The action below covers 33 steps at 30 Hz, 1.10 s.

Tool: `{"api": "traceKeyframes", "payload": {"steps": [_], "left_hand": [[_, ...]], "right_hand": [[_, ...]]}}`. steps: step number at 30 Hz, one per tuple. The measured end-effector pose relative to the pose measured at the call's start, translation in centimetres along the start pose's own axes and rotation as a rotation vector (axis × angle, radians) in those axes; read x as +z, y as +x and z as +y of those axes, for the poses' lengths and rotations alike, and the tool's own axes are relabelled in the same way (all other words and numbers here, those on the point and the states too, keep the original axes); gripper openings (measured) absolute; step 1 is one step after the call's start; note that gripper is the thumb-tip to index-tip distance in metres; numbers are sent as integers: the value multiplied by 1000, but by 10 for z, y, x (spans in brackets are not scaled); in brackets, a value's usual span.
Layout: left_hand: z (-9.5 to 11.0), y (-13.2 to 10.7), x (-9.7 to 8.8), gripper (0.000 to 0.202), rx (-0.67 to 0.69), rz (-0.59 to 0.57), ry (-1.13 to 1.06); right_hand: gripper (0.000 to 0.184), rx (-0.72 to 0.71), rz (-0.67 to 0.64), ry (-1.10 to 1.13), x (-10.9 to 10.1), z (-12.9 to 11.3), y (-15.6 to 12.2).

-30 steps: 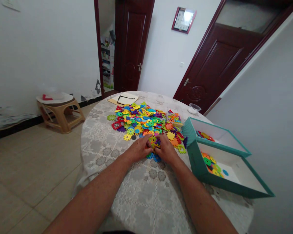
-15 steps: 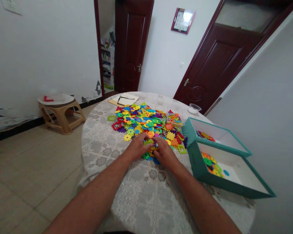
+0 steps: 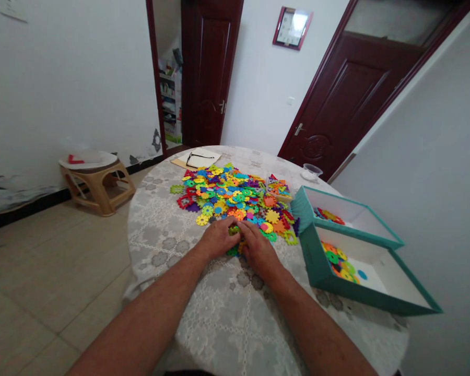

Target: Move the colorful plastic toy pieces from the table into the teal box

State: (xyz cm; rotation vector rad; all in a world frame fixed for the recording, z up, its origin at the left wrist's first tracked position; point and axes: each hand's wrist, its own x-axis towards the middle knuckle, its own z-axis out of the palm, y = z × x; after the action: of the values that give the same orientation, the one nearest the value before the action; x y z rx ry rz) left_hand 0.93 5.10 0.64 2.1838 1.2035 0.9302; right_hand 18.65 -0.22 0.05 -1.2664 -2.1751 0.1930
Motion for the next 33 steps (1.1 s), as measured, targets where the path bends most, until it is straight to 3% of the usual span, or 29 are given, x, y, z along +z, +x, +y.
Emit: {"api": "traceKeyframes", "payload": {"steps": [4,7,12,16,21,26,30,33], "left_hand": [[1,-1,-2,20,6,-33,-6],[2,-1,-3,24,33,-47,-70],[0,0,-3,16,60,-95,-194],[-1,2,-4,11,92,-150,-309],[1,0,-3,17,-33,-153,-373],[4,0,-5,42,-89,-154,-463],[8,0,-11,20,-52,-194,-365],[9,1,-13,18,-62,-173,-328]], "right_hand": [[80,12,37,87,-2,3,-2],[69,66,96,157,-6,9,-5],[54,341,219,344,-19,21,-7],[56,505,189,575,-26,23,-6],[57,498,134,645,-23,18,-6],[53,484,109,665,-24,14,-7],[52,485,122,683,-27,13,-8],[53,548,165,771,-27,15,-8]]}}
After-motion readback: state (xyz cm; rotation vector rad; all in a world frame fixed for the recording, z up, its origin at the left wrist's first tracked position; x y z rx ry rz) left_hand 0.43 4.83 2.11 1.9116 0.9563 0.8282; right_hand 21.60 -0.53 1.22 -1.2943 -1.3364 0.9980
